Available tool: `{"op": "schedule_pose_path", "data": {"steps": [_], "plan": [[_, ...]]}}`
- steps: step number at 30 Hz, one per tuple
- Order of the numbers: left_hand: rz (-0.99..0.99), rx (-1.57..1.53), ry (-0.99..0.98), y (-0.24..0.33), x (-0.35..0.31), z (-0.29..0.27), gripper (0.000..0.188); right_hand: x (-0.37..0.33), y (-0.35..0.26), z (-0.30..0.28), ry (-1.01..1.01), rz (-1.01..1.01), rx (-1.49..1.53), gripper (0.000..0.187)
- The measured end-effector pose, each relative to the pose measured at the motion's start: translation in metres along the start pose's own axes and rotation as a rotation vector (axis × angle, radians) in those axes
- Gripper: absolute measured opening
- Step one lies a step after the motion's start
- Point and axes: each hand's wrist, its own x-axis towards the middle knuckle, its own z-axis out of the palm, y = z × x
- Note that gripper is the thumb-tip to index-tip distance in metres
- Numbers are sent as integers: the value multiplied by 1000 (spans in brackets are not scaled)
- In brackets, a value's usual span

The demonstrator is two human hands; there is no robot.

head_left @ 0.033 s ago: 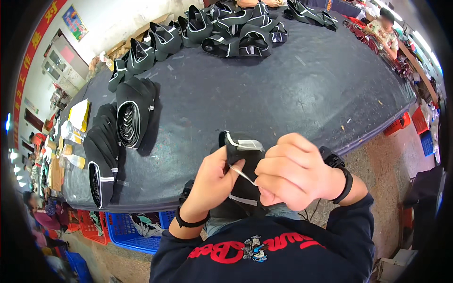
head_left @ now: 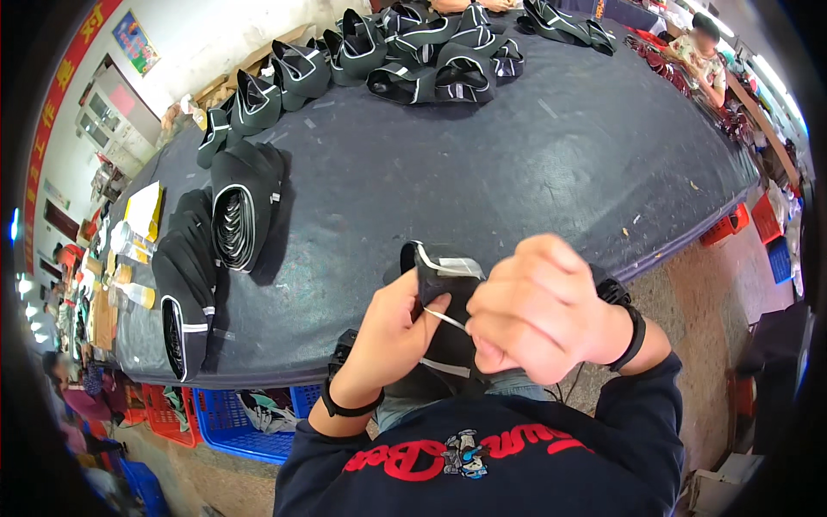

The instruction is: The recorder uses a tool to trim excess thread or material from shoe upper components.

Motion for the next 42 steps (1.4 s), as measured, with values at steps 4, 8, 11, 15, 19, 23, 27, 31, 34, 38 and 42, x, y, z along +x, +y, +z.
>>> {"op": "schedule_pose_path", "data": {"steps": [4, 8, 11, 15, 19, 23, 27, 31, 34, 38, 42], "plan": [[30, 152, -39, 7, -6, 7, 23, 5, 25, 6, 30, 100, -189, 24], [-48, 180, -38, 15, -6, 10, 22, 3, 36, 12, -24, 205, -278, 21], [38, 119, -33, 2, -5, 9, 23, 4, 31, 10, -18, 230, -280, 20], [30, 54, -21, 7, -9, 11, 24, 7, 31, 9, -82, 262, -331, 21], [23, 21, -36, 7, -7, 10, 27, 0, 40, 15, -108, 252, -326, 21], [47, -63, -44, 8, -8, 10, 26, -3, 43, 18, -115, 262, -282, 21], [-44, -214, -28, 13, -13, 10, 27, -4, 44, 18, -101, 263, -232, 23], [-66, -273, -56, 10, -17, -1, 27, -3, 44, 9, -121, 309, -119, 30], [-28, -152, -33, 13, -14, 3, 27, 2, 42, 4, -90, 336, -67, 25], [22, -31, 80, 1, -14, 5, 28, 3, 38, 2, -39, 235, -74, 26], [-65, -57, 67, 15, -17, 6, 29, 5, 30, -3, -30, 168, -72, 26]]}}
